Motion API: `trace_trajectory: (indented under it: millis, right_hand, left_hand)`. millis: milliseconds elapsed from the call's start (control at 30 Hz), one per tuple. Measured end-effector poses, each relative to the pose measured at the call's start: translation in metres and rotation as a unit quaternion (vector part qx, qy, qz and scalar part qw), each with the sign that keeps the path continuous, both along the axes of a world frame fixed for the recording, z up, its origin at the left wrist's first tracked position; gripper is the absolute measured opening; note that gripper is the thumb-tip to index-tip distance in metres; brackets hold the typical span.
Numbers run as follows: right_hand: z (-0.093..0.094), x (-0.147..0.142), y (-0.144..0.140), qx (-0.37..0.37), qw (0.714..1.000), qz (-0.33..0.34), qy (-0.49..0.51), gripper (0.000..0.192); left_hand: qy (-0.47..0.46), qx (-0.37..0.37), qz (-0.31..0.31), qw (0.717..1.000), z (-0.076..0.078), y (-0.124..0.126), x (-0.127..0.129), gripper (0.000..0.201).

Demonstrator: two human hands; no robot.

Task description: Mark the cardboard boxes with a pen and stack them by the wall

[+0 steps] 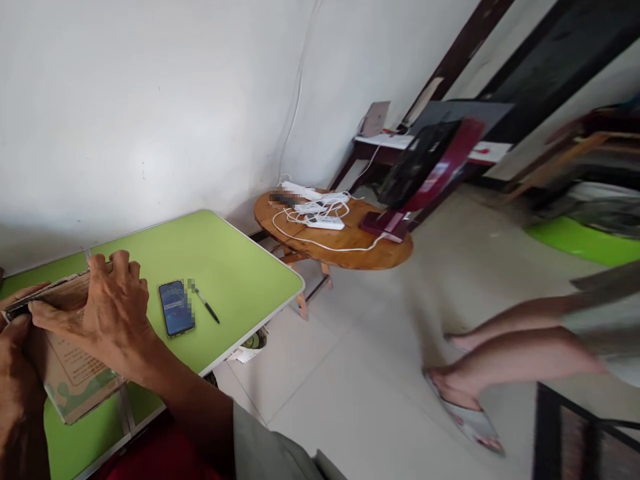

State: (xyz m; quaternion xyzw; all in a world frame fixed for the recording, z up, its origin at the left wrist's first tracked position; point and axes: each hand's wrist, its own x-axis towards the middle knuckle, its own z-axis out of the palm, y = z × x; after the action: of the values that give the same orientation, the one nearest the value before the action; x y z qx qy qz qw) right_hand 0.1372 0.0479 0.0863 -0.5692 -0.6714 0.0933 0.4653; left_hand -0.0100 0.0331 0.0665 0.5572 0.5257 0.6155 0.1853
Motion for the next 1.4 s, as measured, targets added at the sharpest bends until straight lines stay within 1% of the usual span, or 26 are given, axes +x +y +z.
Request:
trace_trajectory:
  millis: [67, 133, 233, 267, 333, 433, 500, 567, 633, 667, 700, 733, 767, 800, 833, 867, 933, 1000, 1067, 1100, 1167, 1233, 1267, 1333, 1367, 1400]
  right_hand:
    - [0.002, 0.000, 0.003, -0.003, 1.000, -0.010, -0.004, 0.073]
    - [0.004, 0.001, 0.006, -0.009, 1.000, -0.016, -0.002, 0.072]
    - [0.006, 0.008, 0.007, -0.028, 1.000, -0.002, 0.006, 0.082]
    - [0.007, 0.010, 0.006, -0.035, 0.999, 0.005, 0.010, 0.085]
    - [0.011, 0.014, 0.004, -0.049, 0.998, 0.018, 0.020, 0.090]
    - [0.017, 0.017, 0.003, -0.076, 0.996, 0.038, 0.032, 0.091]
    - [0.019, 0.021, 0.003, -0.076, 0.995, 0.055, 0.039, 0.087]
    - [0.015, 0.030, 0.005, -0.058, 0.991, 0.101, 0.073, 0.077]
    - [0.001, 0.047, 0.006, -0.058, 0.976, 0.155, 0.144, 0.073]
    - [-0.009, 0.059, 0.007, -0.063, 0.967, 0.166, 0.183, 0.075]
    - [-0.022, 0.073, 0.008, -0.079, 0.961, 0.155, 0.214, 0.080]
    - [-0.037, 0.087, 0.009, -0.078, 0.965, 0.105, 0.226, 0.078]
    - [-0.053, 0.102, 0.010, -0.077, 0.972, 0.053, 0.214, 0.072]
    - [-0.069, 0.116, 0.010, -0.103, 0.979, -0.004, 0.177, 0.063]
    - [-0.085, 0.129, 0.010, -0.168, 0.977, -0.057, 0.118, 0.051]
    - [-0.100, 0.140, 0.010, -0.246, 0.962, -0.101, 0.053, 0.037]
    - [-0.126, 0.154, 0.009, -0.309, 0.941, -0.137, 0.013, 0.021]
    - [-0.144, 0.157, 0.010, -0.337, 0.929, -0.153, 0.003, 0.015]
    - [-0.154, 0.153, 0.013, -0.347, 0.924, -0.163, 0.004, 0.012]
    - [-0.157, 0.151, 0.014, -0.347, 0.923, -0.166, 0.010, 0.017]
    - [-0.155, 0.149, 0.017, -0.335, 0.928, -0.160, 0.032, 0.028]
    - [-0.144, 0.150, 0.019, -0.304, 0.940, -0.139, 0.070, 0.034]
    - [-0.135, 0.151, 0.018, -0.284, 0.946, -0.125, 0.094, 0.034]
    - [-0.111, 0.151, 0.014, -0.233, 0.956, -0.095, 0.149, 0.032]
    - [-0.097, 0.148, 0.010, -0.197, 0.958, -0.062, 0.200, 0.033]
    - [-0.081, 0.143, 0.007, -0.157, 0.953, -0.019, 0.257, 0.035]
  left_hand:
    - [-0.004, -0.008, 0.008, 1.000, 0.001, 0.000, 0.002, 0.032]
    - [-0.010, 0.001, 0.004, 1.000, -0.002, 0.001, 0.005, 0.033]
    - [-0.023, 0.012, -0.031, 0.999, -0.007, 0.004, 0.008, 0.030]
    - [-0.028, 0.018, -0.030, 0.999, -0.009, 0.005, 0.010, 0.030]
    - [-0.031, 0.028, -0.015, 0.999, -0.010, 0.006, 0.014, 0.032]
    - [-0.017, 0.038, 0.011, 0.999, -0.009, 0.008, 0.019, 0.034]
    - [-0.006, 0.034, 0.009, 0.999, -0.008, 0.007, 0.020, 0.033]
    - [0.000, 0.024, 0.012, 1.000, -0.005, 0.006, 0.018, 0.032]
    - [0.002, 0.005, 0.016, 1.000, -0.004, 0.006, 0.013, 0.031]
    - [0.004, -0.006, 0.014, 1.000, -0.003, 0.006, 0.010, 0.031]
    - [0.001, -0.008, 0.014, 1.000, -0.003, 0.007, 0.006, 0.031]
    - [-0.001, -0.010, 0.008, 1.000, -0.004, 0.008, 0.003, 0.032]
    - [-0.005, -0.005, 0.002, 1.000, -0.005, 0.009, 0.001, 0.034]
    - [-0.009, 0.002, -0.009, 1.000, -0.007, 0.011, -0.002, 0.036]
    - [-0.014, 0.011, -0.020, 1.000, -0.009, 0.013, -0.003, 0.039]
    - [-0.019, 0.015, -0.033, 0.999, -0.011, 0.015, -0.005, 0.042]
    - [-0.029, 0.018, -0.051, 0.998, -0.015, 0.018, -0.007, 0.046]
    - [-0.034, 0.012, -0.055, 0.998, -0.017, 0.019, -0.009, 0.047]
    - [-0.030, 0.006, -0.050, 0.998, -0.018, 0.019, -0.010, 0.048]
    - [-0.029, 0.006, -0.045, 0.999, -0.018, 0.018, -0.011, 0.048]
    - [-0.032, 0.002, -0.043, 0.999, -0.017, 0.016, -0.012, 0.049]
    - [-0.032, 0.003, -0.044, 0.999, -0.017, 0.015, -0.013, 0.052]
    - [-0.029, 0.002, -0.046, 0.999, -0.018, 0.015, -0.012, 0.053]
    - [-0.023, 0.003, -0.052, 0.998, -0.019, 0.014, -0.011, 0.056]
    - [-0.023, 0.004, -0.055, 0.998, -0.020, 0.013, -0.011, 0.056]
    - [-0.026, 0.006, -0.058, 0.998, -0.020, 0.013, -0.011, 0.057]
